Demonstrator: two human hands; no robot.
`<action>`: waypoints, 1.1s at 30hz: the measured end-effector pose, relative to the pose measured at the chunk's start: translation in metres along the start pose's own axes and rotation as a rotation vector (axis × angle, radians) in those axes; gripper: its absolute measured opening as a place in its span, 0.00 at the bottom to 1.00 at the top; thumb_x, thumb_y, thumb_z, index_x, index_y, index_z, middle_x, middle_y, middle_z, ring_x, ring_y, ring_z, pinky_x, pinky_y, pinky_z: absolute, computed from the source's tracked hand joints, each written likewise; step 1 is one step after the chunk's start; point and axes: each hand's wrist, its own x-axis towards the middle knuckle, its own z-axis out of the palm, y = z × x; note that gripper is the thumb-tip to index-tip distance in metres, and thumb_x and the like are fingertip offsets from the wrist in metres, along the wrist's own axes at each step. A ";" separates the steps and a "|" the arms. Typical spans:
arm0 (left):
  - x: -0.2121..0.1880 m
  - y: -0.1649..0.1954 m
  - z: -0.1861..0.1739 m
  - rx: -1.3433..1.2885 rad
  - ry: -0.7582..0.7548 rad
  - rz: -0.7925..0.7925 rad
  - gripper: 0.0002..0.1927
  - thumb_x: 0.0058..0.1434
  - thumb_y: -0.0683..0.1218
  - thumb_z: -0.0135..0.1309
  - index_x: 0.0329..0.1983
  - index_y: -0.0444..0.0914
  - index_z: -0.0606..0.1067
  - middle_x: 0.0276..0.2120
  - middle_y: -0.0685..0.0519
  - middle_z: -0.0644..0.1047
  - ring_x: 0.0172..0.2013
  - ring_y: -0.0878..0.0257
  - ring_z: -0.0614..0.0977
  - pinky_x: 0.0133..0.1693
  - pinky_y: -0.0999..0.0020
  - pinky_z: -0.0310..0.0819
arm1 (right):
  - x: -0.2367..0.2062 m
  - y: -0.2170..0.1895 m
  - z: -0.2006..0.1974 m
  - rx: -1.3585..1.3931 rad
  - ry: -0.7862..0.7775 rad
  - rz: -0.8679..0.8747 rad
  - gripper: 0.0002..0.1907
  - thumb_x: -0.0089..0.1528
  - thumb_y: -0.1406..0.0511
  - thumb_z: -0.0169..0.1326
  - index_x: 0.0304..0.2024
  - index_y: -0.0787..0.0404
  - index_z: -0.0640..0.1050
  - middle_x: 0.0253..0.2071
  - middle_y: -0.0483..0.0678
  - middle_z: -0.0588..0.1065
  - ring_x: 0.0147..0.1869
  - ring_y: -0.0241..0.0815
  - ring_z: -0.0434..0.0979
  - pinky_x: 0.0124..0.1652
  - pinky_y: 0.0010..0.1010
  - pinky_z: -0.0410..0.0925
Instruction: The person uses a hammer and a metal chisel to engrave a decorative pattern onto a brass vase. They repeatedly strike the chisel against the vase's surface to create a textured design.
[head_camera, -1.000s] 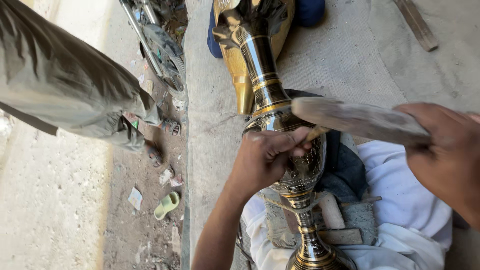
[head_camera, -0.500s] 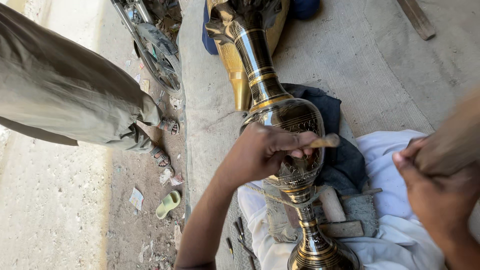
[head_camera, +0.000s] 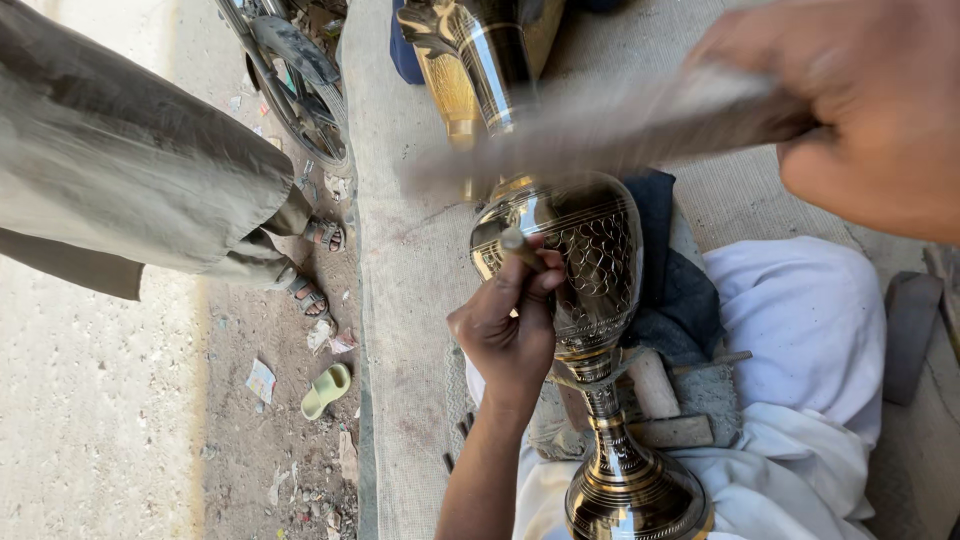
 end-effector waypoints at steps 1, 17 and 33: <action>-0.002 -0.002 0.000 0.022 0.027 0.000 0.19 0.64 0.30 0.59 0.58 0.34 0.78 0.40 0.50 0.85 0.41 0.67 0.86 0.49 0.71 0.84 | 0.004 -0.003 -0.001 -0.013 -0.001 -0.018 0.27 0.50 0.81 0.54 0.53 0.61 0.79 0.35 0.53 0.80 0.34 0.41 0.83 0.35 0.32 0.74; -0.025 -0.009 0.007 -0.035 0.212 0.061 0.14 0.67 0.31 0.61 0.55 0.31 0.79 0.36 0.50 0.83 0.40 0.66 0.86 0.64 0.66 0.75 | -0.010 -0.022 0.013 -0.301 0.075 -0.184 0.27 0.49 0.82 0.55 0.52 0.66 0.78 0.36 0.57 0.78 0.35 0.47 0.81 0.36 0.35 0.73; 0.007 -0.002 0.000 0.022 -0.123 0.016 0.23 0.65 0.28 0.57 0.61 0.38 0.76 0.48 0.48 0.83 0.45 0.64 0.88 0.49 0.74 0.86 | -0.042 0.124 0.123 0.295 0.278 0.243 0.16 0.60 0.78 0.57 0.51 0.67 0.77 0.39 0.55 0.77 0.37 0.45 0.78 0.38 0.33 0.72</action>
